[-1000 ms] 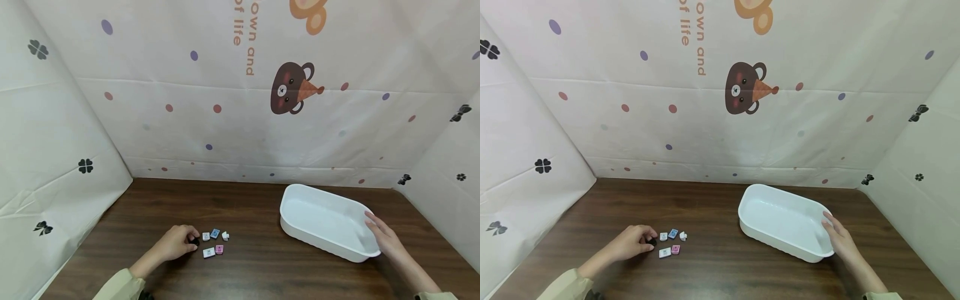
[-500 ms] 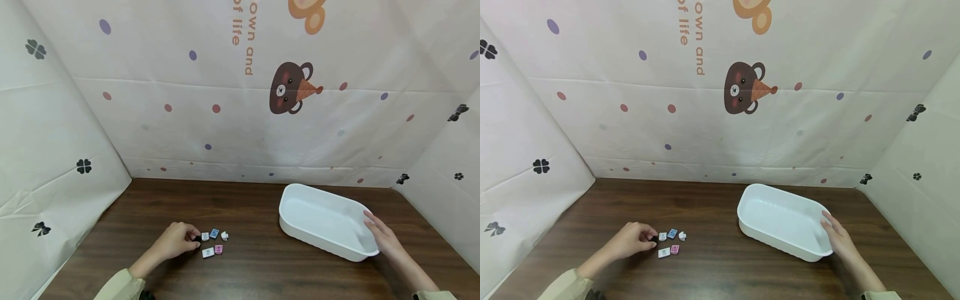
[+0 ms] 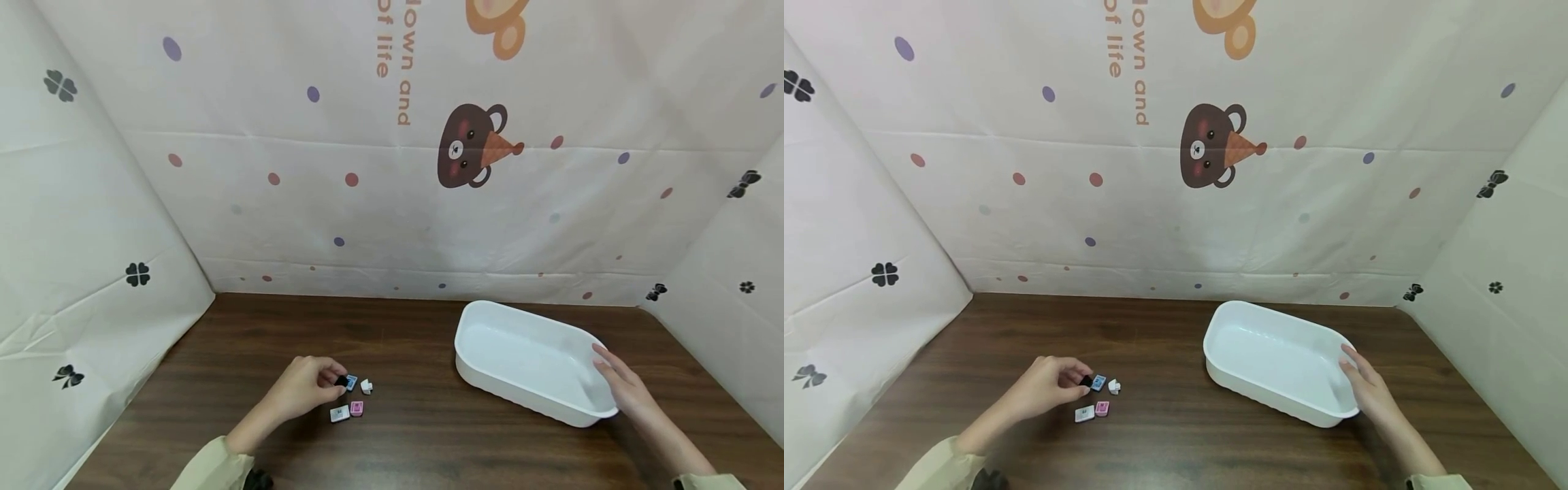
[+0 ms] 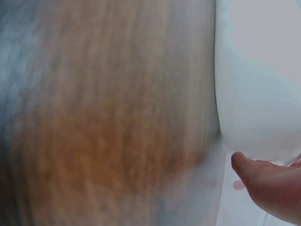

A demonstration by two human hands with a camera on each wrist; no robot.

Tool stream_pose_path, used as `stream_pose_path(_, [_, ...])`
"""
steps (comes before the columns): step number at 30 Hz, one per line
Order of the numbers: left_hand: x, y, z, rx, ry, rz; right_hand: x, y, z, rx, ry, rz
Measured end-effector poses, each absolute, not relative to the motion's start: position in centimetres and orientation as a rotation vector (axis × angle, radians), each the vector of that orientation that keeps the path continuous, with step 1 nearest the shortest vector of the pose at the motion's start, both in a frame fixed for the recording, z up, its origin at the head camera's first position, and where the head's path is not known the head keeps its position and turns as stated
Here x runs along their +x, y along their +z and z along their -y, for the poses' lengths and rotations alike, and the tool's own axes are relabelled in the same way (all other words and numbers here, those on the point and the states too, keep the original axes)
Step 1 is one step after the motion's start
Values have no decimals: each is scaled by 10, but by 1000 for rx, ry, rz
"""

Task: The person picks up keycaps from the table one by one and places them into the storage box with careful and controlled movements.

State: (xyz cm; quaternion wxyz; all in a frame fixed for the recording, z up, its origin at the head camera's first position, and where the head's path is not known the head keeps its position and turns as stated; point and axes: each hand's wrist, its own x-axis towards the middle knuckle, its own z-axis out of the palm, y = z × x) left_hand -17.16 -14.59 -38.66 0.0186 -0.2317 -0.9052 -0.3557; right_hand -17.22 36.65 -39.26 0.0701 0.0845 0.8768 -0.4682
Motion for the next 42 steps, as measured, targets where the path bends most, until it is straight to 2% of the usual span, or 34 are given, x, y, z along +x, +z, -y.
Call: stream_pose_path(42, [-194,-376,33,-838,-1396,2580,-175,-391,-366,306,-1369,-2607])
